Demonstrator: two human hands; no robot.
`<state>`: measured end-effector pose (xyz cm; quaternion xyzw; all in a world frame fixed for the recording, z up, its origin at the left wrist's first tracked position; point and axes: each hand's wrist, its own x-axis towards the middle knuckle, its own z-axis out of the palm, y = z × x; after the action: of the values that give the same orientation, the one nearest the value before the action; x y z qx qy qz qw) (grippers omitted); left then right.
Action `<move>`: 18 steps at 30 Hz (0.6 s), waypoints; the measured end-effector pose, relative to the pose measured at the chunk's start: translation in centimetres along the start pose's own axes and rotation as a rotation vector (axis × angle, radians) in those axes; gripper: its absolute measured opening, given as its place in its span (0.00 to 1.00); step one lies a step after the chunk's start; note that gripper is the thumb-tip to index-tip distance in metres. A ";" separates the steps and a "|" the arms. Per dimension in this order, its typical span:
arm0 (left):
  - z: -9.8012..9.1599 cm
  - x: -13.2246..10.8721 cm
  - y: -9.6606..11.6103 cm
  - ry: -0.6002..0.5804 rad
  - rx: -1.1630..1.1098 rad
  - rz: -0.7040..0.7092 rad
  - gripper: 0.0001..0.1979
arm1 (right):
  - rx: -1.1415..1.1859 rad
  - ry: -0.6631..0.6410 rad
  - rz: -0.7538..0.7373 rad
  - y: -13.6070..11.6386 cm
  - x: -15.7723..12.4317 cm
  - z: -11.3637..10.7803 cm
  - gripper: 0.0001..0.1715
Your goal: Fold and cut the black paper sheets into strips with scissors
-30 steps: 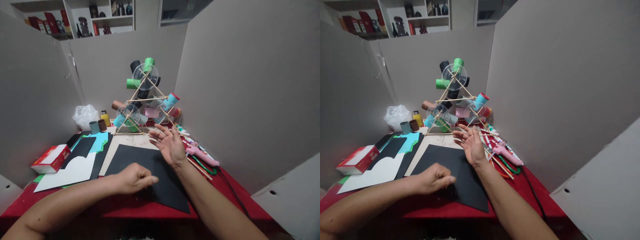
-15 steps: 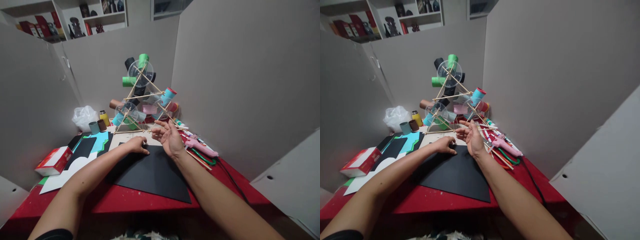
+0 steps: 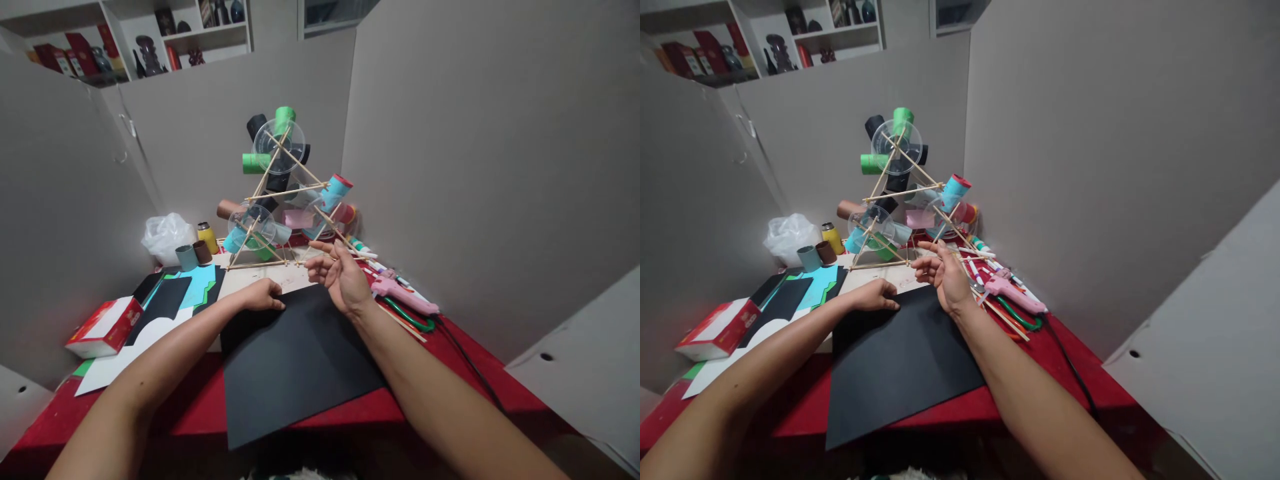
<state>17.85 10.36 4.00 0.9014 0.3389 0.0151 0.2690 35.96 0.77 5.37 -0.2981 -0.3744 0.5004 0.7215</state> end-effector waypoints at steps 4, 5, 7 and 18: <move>-0.9 -3.7 -1.4 -0.025 -0.178 -0.029 0.15 | -0.105 0.060 -0.045 -0.4 0.3 -0.6 0.27; -1.1 -4.7 -1.9 -0.024 -0.230 -0.050 0.16 | -0.148 0.081 -0.062 -0.4 0.5 -0.8 0.27; -1.3 -6.8 -3.1 0.006 -0.374 -0.121 0.20 | -0.239 0.123 -0.088 -0.1 0.9 -1.4 0.26; 0.0 -11.2 -8.2 0.054 -0.979 -0.273 0.22 | -1.177 -0.123 0.163 6.7 4.9 -2.7 0.10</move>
<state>4.23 8.58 1.70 0.6166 0.4135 0.1604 0.6505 35.94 7.45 -0.31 -0.6461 -0.6058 0.2789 0.3712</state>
